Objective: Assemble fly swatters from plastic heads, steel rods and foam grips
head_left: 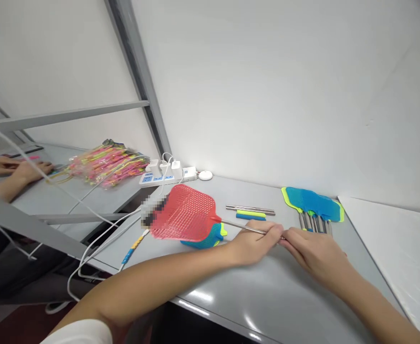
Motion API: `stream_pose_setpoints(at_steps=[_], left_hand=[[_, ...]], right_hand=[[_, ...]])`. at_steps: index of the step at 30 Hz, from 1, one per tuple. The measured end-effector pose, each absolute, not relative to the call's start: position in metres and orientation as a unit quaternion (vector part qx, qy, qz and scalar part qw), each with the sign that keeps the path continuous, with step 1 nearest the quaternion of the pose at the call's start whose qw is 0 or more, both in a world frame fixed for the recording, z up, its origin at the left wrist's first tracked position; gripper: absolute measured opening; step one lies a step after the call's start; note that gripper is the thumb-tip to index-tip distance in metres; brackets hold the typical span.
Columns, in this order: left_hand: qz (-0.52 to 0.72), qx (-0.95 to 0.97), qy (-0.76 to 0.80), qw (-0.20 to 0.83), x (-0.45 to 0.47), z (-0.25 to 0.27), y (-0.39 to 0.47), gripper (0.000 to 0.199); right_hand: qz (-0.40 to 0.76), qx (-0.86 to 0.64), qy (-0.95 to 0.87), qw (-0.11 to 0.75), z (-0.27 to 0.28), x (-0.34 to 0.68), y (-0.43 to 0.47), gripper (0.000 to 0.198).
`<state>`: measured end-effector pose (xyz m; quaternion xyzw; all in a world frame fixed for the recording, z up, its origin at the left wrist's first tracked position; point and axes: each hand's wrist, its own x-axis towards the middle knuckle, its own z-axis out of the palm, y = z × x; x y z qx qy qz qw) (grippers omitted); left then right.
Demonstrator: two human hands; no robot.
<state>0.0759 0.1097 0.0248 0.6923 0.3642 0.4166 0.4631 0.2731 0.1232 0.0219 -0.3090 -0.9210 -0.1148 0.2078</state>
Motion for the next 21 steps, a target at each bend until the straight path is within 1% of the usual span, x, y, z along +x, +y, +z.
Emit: stream_pose_setpoints(at_steps=[6, 10, 15, 21], left_hand=[[0.431, 0.670, 0.408, 0.447, 0.048, 0.033, 0.120, 0.048], [0.476, 0.624, 0.429, 0.447, 0.029, 0.042, 0.134, 0.047], [0.556, 0.573, 0.393, 0.457, 0.014, 0.049, 0.146, 0.047], [0.598, 0.528, 0.380, 0.467, 0.015, 0.050, 0.152, 0.050]], right_hand=[[-0.113, -0.334, -0.910, 0.219, 0.032, 0.272, 0.133, 0.036], [-0.126, -0.374, -0.899, 0.190, 0.033, 0.293, 0.145, 0.039], [-0.144, -0.396, -0.889, 0.179, 0.036, 0.315, 0.155, 0.041], [-0.180, -0.380, -0.887, 0.193, 0.042, 0.311, 0.148, 0.037]])
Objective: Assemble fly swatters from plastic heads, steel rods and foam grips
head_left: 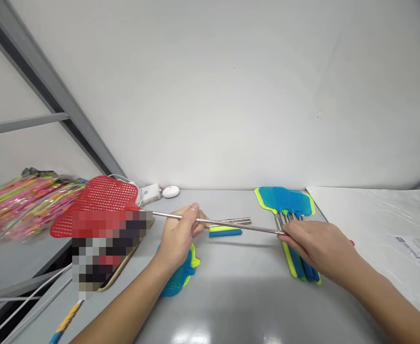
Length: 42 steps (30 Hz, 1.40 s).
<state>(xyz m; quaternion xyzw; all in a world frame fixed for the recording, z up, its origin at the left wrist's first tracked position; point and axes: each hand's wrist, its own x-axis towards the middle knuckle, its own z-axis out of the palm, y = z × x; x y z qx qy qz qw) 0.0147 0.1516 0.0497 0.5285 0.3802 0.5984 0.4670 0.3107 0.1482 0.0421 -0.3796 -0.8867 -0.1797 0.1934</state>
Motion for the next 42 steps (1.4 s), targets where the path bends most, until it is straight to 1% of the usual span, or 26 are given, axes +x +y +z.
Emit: stream_pose_setpoints(at_steps=[2, 4, 5, 7, 10, 14, 18, 23, 29, 38, 42], left_hand=[[0.627, 0.505, 0.362, 0.470, 0.018, 0.047, 0.150, 0.049], [0.620, 0.511, 0.359, 0.474, 0.025, 0.042, 0.144, 0.046], [0.596, 0.528, 0.368, 0.481, 0.030, 0.038, 0.140, 0.045], [0.507, 0.577, 0.390, 0.508, 0.040, 0.030, 0.130, 0.043], [0.388, 0.621, 0.394, 0.555, 0.056, 0.023, 0.115, 0.045], [0.363, 0.641, 0.374, 0.564, 0.064, 0.022, 0.110, 0.048], [0.349, 0.645, 0.392, 0.556, 0.060, 0.024, 0.116, 0.049], [0.390, 0.623, 0.427, 0.526, 0.049, 0.031, 0.125, 0.048], [0.450, 0.603, 0.439, 0.491, 0.028, 0.040, 0.136, 0.047], [0.529, 0.573, 0.390, 0.489, 0.005, 0.045, 0.149, 0.046], [0.562, 0.559, 0.361, 0.492, -0.002, 0.054, 0.152, 0.048]], right_hand=[[-0.187, -0.380, -0.882, 0.208, 0.042, 0.305, 0.143, 0.037], [-0.188, -0.376, -0.880, 0.222, 0.041, 0.298, 0.138, 0.036], [-0.187, -0.374, -0.879, 0.228, 0.040, 0.294, 0.136, 0.036], [-0.181, -0.370, -0.880, 0.235, 0.037, 0.286, 0.131, 0.035], [-0.176, -0.371, -0.883, 0.228, 0.031, 0.274, 0.123, 0.036], [-0.168, -0.384, -0.885, 0.204, 0.026, 0.261, 0.113, 0.036], [-0.148, -0.387, -0.887, 0.203, 0.025, 0.256, 0.114, 0.039], [-0.158, -0.376, -0.892, 0.194, 0.028, 0.273, 0.130, 0.041], [-0.201, -0.374, -0.893, 0.149, 0.036, 0.310, 0.148, 0.043], [-0.210, -0.418, -0.877, 0.109, 0.024, 0.399, 0.132, 0.034], [-0.226, -0.427, -0.868, 0.115, 0.020, 0.422, 0.123, 0.035]])
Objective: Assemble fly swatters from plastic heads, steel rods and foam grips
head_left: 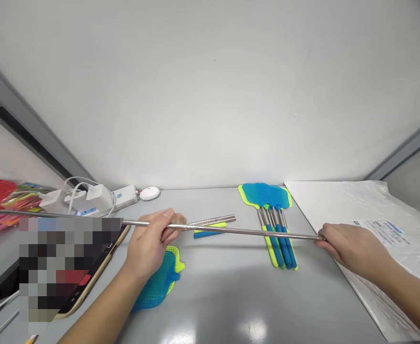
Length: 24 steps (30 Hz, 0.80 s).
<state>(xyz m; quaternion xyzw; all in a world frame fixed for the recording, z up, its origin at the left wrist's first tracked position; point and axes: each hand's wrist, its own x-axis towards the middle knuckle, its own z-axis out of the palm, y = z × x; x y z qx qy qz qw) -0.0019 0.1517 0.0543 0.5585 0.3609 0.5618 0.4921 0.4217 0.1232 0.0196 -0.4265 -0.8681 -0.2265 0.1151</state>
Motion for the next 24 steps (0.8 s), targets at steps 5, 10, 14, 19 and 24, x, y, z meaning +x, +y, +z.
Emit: stream_pose_setpoints(at_steps=[5, 10, 14, 19, 24], left_hand=[[0.612, 0.492, 0.354, 0.509, 0.007, 0.053, 0.155, 0.047], [0.615, 0.490, 0.363, 0.500, 0.025, 0.041, 0.148, 0.047], [0.512, 0.602, 0.399, 0.464, 0.033, 0.032, 0.137, 0.049], [0.433, 0.643, 0.422, 0.469, 0.032, 0.026, 0.136, 0.048], [0.460, 0.610, 0.438, 0.474, 0.022, 0.026, 0.147, 0.050]], right_hand=[[-0.237, -0.432, -0.861, 0.125, 0.016, 0.413, 0.124, 0.034], [-0.227, -0.416, -0.863, 0.177, 0.015, 0.376, 0.127, 0.031], [-0.211, -0.380, -0.877, 0.204, 0.026, 0.341, 0.130, 0.029], [-0.204, -0.379, -0.881, 0.195, 0.037, 0.318, 0.141, 0.034], [-0.218, -0.405, -0.863, 0.209, 0.030, 0.313, 0.151, 0.046]])
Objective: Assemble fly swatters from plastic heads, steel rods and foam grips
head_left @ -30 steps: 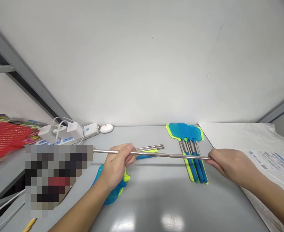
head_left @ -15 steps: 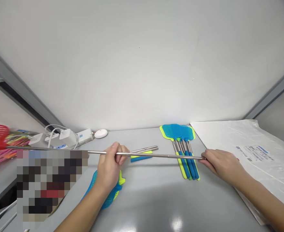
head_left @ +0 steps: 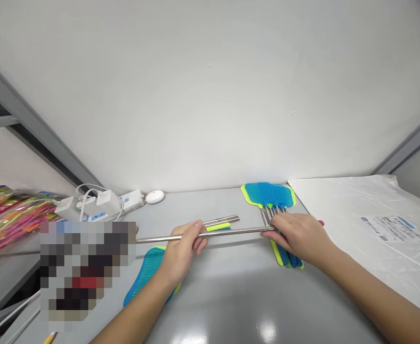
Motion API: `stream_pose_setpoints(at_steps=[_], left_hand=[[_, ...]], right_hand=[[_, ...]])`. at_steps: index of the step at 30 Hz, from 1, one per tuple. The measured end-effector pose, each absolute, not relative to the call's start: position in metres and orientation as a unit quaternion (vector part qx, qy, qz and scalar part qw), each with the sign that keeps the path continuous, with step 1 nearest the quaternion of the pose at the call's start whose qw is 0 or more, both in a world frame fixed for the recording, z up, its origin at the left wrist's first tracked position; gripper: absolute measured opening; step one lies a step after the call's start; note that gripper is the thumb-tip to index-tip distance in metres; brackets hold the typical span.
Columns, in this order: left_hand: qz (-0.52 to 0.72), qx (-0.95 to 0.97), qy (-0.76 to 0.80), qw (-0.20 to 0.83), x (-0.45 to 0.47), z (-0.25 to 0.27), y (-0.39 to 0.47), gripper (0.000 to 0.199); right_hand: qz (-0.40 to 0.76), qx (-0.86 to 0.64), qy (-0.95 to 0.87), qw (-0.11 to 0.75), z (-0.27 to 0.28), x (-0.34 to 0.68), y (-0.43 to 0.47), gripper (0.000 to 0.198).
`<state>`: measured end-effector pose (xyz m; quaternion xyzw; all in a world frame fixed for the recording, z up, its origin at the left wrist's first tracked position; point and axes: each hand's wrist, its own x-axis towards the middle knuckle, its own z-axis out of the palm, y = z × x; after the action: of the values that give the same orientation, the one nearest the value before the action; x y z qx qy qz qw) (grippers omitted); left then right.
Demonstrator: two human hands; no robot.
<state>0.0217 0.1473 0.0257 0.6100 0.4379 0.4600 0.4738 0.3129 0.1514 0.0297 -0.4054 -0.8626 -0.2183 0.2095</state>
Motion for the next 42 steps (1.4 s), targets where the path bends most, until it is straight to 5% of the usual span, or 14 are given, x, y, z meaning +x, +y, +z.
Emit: stream_pose_setpoints(at_steps=[26, 42], left_hand=[[0.611, 0.469, 0.415, 0.484, 0.032, 0.011, 0.149, 0.052], [0.562, 0.448, 0.372, 0.587, 0.045, 0.014, 0.142, 0.054]], right_hand=[[-0.118, -0.444, -0.853, 0.249, 0.011, 0.346, 0.160, 0.018], [-0.215, -0.458, -0.834, 0.222, 0.008, 0.326, 0.130, 0.033]])
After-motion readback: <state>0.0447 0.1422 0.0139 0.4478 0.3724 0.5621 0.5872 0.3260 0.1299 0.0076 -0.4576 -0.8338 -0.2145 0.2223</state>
